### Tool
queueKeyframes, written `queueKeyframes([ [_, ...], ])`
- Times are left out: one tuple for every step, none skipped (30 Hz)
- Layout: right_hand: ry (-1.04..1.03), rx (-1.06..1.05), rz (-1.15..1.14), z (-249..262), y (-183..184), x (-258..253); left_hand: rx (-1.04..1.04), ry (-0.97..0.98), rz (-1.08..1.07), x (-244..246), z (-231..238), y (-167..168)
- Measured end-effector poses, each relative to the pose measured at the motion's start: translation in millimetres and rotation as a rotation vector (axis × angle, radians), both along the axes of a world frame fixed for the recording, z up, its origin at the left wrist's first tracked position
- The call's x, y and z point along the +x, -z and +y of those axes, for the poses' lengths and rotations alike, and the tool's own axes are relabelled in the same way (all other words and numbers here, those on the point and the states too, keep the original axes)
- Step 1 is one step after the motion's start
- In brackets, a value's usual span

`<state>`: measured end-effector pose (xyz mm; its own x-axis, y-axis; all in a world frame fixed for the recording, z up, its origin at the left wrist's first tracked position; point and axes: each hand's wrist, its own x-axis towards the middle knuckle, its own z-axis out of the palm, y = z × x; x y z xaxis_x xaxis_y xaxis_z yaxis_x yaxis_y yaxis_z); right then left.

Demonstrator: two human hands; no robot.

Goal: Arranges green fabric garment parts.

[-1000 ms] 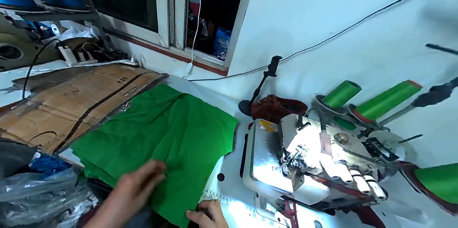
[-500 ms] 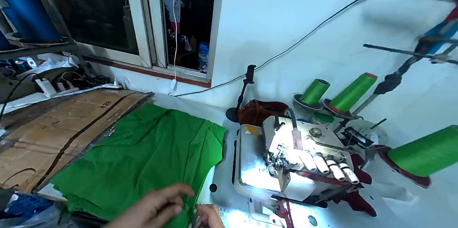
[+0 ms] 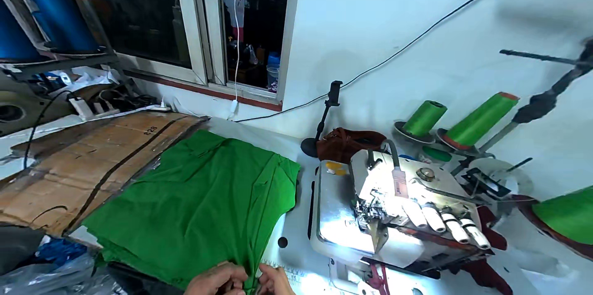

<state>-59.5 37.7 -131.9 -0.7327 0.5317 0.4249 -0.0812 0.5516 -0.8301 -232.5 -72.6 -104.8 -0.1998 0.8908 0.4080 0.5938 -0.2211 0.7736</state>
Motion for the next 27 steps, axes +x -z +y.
queueKeyframes([
  [0.003,-0.003,0.002,0,0,-1,0.032,0.019,-0.023,-2,1,2],
  [0.006,-0.006,0.003,-1,0,-1,0.050,0.031,-0.033,-2,3,2],
  [0.011,-0.010,0.004,-1,0,-1,0.048,0.032,-0.023,-3,6,1],
  [0.017,-0.014,0.005,-2,1,-1,0.039,0.012,0.011,-4,9,-2],
  [0.022,-0.020,0.006,-2,1,-2,0.036,-0.039,0.059,-7,11,-7],
  [0.027,-0.023,0.007,-1,0,-2,0.048,-0.122,0.100,-13,13,-13],
  [0.031,-0.029,0.005,-1,-2,-2,0.074,-0.222,0.109,-23,14,-20],
  [0.032,-0.034,-0.001,-1,-3,-2,0.106,-0.310,0.071,-35,14,-27],
  [0.029,-0.033,-0.007,-1,-3,-1,0.131,-0.363,-0.004,-46,12,-34],
  [0.027,-0.030,-0.009,0,-3,-1,0.130,-0.359,-0.069,-53,9,-40],
  [0.027,-0.030,-0.008,0,-3,0,0.096,-0.299,-0.090,-55,6,-44],
  [0.032,-0.033,-0.008,1,-2,0,0.027,-0.199,-0.067,-51,2,-45],
  [0.036,-0.032,-0.009,1,-1,0,-0.059,-0.099,-0.002,-41,-1,-45],
  [0.036,-0.031,-0.007,2,0,0,-0.149,-0.011,0.088,-29,-2,-44],
  [0.033,-0.029,-0.006,2,0,0,-0.225,0.043,0.173,-18,-2,-42],
  [0.030,-0.024,-0.005,3,1,0,-0.246,0.057,0.236,-10,-1,-37],
  [0.027,-0.016,-0.003,3,1,1,-0.224,0.042,0.272,-5,-1,-31],
  [0.025,-0.012,-0.003,3,1,1,-0.185,0.021,0.273,-4,-2,-26],
  [0.024,-0.007,-0.003,2,1,2,-0.150,0.008,0.242,-4,-2,-21],
  [0.023,0.000,-0.002,2,1,2,-0.115,0.008,0.203,-6,-2,-18],
  [0.023,0.007,0.001,1,1,2,-0.092,0.016,0.168,-9,-2,-15],
  [0.023,0.012,0.003,1,1,1,-0.069,0.021,0.136,-13,-2,-12],
  [0.023,0.014,0.008,1,1,1,-0.045,0.008,0.107,-18,-1,-10],
  [0.023,0.013,0.014,1,1,1,-0.020,-0.038,0.071,-26,0,-9],
  [0.031,0.011,0.026,0,2,1,0.001,-0.133,0.015,-36,1,-13],
  [0.048,0.016,0.041,-1,1,0,0.020,-0.259,-0.052,-48,2,-23],
  [0.070,0.029,0.057,-2,-1,-1,0.049,-0.383,-0.132,-61,4,-36],
])
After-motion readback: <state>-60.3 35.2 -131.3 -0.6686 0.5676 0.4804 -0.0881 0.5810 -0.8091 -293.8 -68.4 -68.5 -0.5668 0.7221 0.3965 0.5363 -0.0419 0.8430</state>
